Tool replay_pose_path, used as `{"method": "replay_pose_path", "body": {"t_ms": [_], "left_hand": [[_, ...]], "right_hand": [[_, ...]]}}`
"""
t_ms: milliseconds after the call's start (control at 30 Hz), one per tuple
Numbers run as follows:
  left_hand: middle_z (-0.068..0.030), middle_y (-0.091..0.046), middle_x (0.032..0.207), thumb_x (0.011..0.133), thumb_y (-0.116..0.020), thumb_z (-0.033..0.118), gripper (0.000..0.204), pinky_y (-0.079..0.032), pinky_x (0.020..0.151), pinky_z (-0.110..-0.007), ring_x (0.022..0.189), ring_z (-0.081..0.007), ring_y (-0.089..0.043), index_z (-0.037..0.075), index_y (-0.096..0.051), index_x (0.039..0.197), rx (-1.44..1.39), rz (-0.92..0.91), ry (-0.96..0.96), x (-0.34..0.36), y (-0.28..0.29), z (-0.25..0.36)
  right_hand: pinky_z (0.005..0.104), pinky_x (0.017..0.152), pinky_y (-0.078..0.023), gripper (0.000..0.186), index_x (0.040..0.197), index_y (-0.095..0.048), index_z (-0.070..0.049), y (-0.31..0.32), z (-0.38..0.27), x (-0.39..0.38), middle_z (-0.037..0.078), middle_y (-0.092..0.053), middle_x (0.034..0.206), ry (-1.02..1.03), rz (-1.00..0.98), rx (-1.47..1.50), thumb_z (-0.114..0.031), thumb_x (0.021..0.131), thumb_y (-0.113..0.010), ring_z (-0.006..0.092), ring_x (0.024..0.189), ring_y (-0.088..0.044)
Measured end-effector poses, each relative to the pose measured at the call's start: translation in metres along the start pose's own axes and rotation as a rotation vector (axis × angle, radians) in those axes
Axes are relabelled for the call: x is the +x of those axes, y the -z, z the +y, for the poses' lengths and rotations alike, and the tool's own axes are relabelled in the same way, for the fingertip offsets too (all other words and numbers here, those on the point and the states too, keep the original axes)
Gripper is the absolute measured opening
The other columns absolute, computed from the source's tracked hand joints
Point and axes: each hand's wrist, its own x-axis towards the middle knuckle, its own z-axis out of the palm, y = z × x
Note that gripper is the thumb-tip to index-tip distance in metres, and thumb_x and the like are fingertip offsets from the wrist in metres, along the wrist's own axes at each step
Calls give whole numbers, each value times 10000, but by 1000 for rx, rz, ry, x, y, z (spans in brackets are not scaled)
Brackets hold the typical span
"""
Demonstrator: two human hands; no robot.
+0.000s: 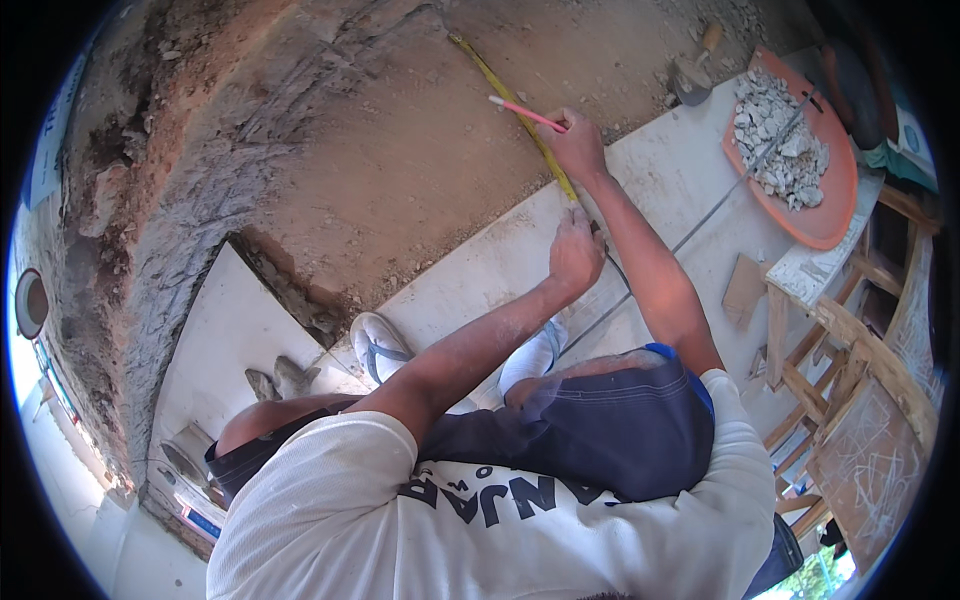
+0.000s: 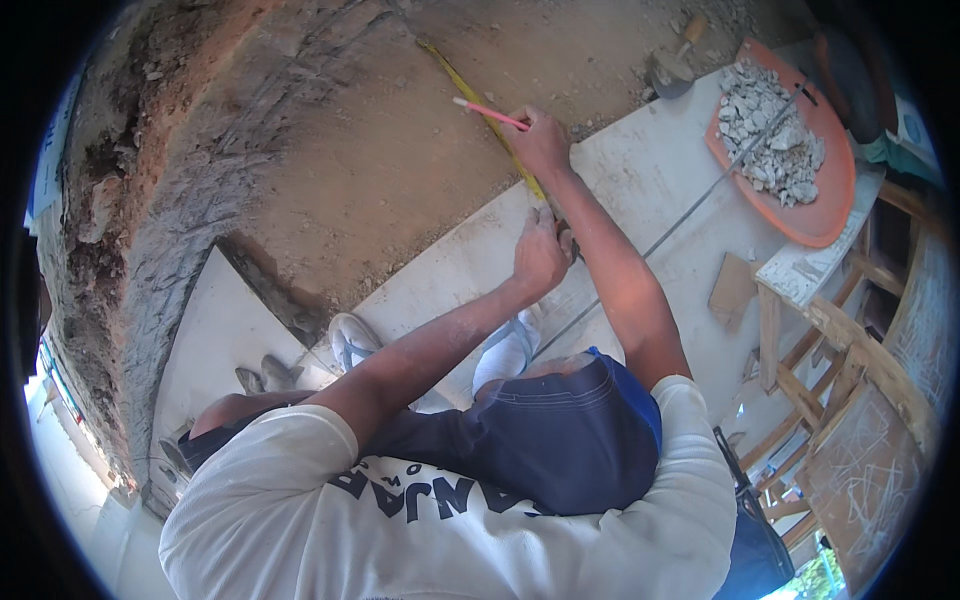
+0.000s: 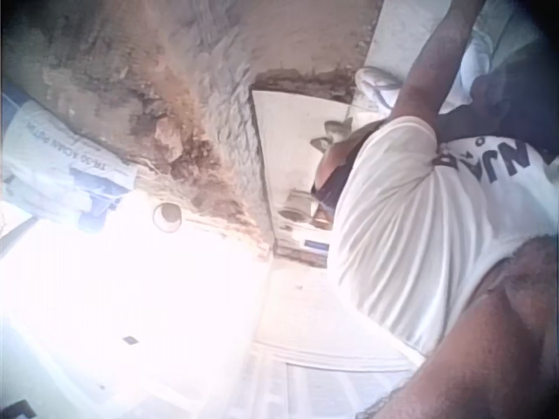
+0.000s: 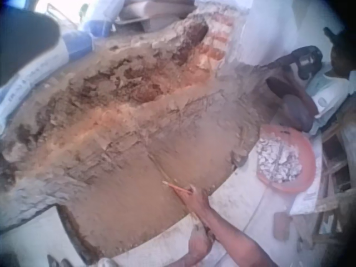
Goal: The person places a large floor tile onto a prepared surface, taps it into position using a wooden-handled hammer, and then uses a tape measure and a pencil to mark dimensions on the concrete floor.
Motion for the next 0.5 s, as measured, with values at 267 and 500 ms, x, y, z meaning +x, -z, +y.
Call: {"method": "replay_pose_path", "body": {"t_ms": [267, 500], "left_hand": [[-332, -537, 1093, 866, -613, 108, 454, -512, 776, -535, 907, -493, -602, -111, -449, 1228, 47, 35, -33, 3, -6, -8], [-336, -526, 1089, 865, -617, 101, 468, -508, 768, -537, 899, -502, -596, -110, -436, 1241, 7, 34, -49, 1, -5, -7]], "right_hand": [[247, 675, -454, 356, 1078, -746, -21, 46, 22, -11, 19, -659, 887, -101, 141, 367, -332, 965, -616, 72, 766, -547], [225, 680, -469, 249, 1034, -738, -31, 50, 50, -55, 32, -689, 917, -234, -30, 565, -247, 930, -674, 71, 755, -578]]}}
